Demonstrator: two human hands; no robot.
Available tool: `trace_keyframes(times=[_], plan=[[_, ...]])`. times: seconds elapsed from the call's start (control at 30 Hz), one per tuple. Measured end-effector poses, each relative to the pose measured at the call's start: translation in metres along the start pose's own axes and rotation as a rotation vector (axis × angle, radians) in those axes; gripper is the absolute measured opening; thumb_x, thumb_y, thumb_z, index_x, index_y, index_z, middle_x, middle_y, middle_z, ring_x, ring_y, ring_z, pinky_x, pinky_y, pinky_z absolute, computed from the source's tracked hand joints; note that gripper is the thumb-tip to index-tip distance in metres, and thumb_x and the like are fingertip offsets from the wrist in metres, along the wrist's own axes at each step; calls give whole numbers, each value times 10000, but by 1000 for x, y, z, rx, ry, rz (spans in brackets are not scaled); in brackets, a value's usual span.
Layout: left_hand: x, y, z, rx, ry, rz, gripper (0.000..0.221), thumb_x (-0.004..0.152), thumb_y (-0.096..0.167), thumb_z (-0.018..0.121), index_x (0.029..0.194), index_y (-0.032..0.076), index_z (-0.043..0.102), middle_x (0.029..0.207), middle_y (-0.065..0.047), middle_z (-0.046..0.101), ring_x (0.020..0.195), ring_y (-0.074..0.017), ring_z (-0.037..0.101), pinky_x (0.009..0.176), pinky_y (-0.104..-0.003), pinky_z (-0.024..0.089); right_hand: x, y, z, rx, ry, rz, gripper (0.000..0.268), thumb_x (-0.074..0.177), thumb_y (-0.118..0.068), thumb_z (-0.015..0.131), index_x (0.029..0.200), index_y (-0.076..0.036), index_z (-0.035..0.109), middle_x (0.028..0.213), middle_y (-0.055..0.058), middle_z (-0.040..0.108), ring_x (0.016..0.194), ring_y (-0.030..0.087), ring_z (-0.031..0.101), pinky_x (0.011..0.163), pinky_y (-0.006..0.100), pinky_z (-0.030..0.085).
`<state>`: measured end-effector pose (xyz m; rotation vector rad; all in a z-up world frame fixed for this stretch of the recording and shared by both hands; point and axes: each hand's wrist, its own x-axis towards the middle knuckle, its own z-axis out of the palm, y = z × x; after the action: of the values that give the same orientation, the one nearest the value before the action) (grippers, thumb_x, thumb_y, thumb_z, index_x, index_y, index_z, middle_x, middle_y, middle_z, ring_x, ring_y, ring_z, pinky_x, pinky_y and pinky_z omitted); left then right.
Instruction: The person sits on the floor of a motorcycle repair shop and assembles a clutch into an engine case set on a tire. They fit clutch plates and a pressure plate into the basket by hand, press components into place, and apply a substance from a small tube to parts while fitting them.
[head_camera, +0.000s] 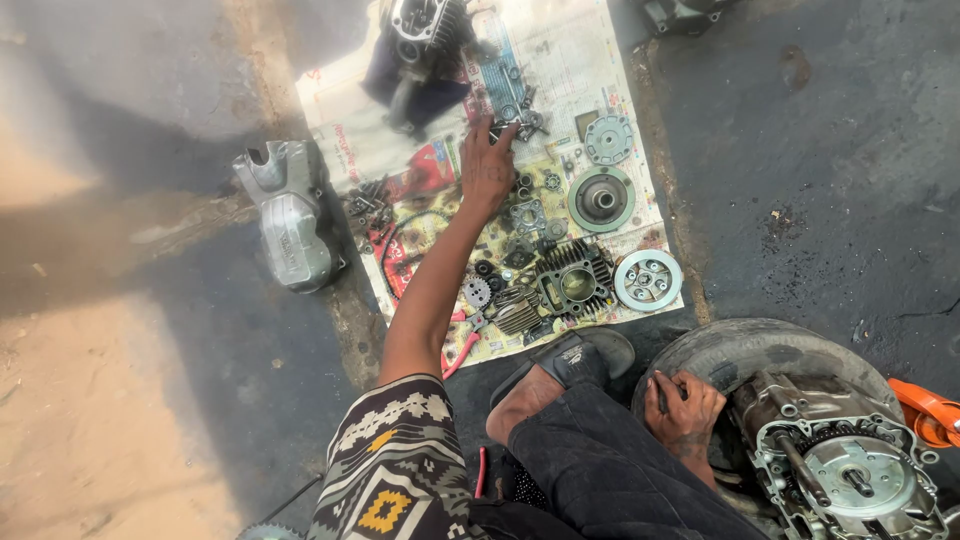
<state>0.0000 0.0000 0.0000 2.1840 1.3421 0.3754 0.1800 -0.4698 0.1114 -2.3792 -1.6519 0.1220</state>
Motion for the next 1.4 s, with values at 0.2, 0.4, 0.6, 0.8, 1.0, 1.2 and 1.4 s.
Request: trace_keyframes(times=[0.2, 0.4, 0.6, 0.8, 1.0, 1.2, 1.4], plan=[[29, 19, -16, 87, 194, 79, 453, 745, 284, 845, 1141, 131, 685, 1392, -173, 502, 1289, -392, 451, 1048, -525, 346, 2, -2, 1, 7, 12, 17, 217, 878, -239, 792, 1053, -111, 793, 1074, 56, 618, 1041, 242, 553, 983, 480, 395], [72, -18, 54, 114, 86, 143, 268, 865, 40, 640, 1098, 124, 743, 1068, -73, 635, 1058, -306, 559, 928, -460, 442, 0, -3, -3, -11, -16, 39, 225, 877, -248, 796, 1055, -110, 796, 1070, 58, 617, 1048, 244, 555, 989, 487, 397], [81, -30, 60, 60, 127, 211, 159, 928, 50, 628, 915, 144, 755, 953, -65, 638, 969, -296, 607, 894, -439, 476, 1, 1, 2, 8, 6, 33, 229, 861, -253, 797, 1037, -106, 796, 1073, 63, 620, 1032, 249, 560, 965, 481, 397], [76, -9, 20, -2, -14, 66, 53, 808, 181, 777, 853, 163, 799, 947, -97, 677, 1003, -326, 618, 873, -474, 469, 3, -3, -3, 11, 13, 39, 228, 866, -251, 796, 1038, -100, 796, 1061, 51, 618, 1028, 243, 564, 966, 475, 401], [58, 16, 4, -413, 12, -132, 170, 919, 218, 738, 1028, 103, 800, 945, -71, 791, 877, -192, 755, 833, -358, 571, 22, -9, -16, 94, 47, 50, 196, 827, -219, 819, 973, -90, 798, 993, 48, 660, 978, 236, 600, 913, 445, 418], [-45, 151, -43, -1077, -419, -143, 245, 1017, 254, 629, 1069, 41, 736, 906, -20, 774, 801, -79, 680, 692, -272, 538, 84, -45, -79, 544, 193, 230, 148, 974, -112, 784, 1117, -80, 768, 1102, 55, 734, 973, 169, 756, 758, 277, 648], [-164, 265, -56, -805, -672, 254, 219, 963, 181, 697, 1078, 6, 762, 906, -115, 777, 747, -163, 702, 665, -312, 552, 103, -65, -139, 387, 171, 160, 526, 845, -139, 811, 1327, -6, 647, 1360, 190, 599, 1101, 314, 695, 866, 350, 619]])
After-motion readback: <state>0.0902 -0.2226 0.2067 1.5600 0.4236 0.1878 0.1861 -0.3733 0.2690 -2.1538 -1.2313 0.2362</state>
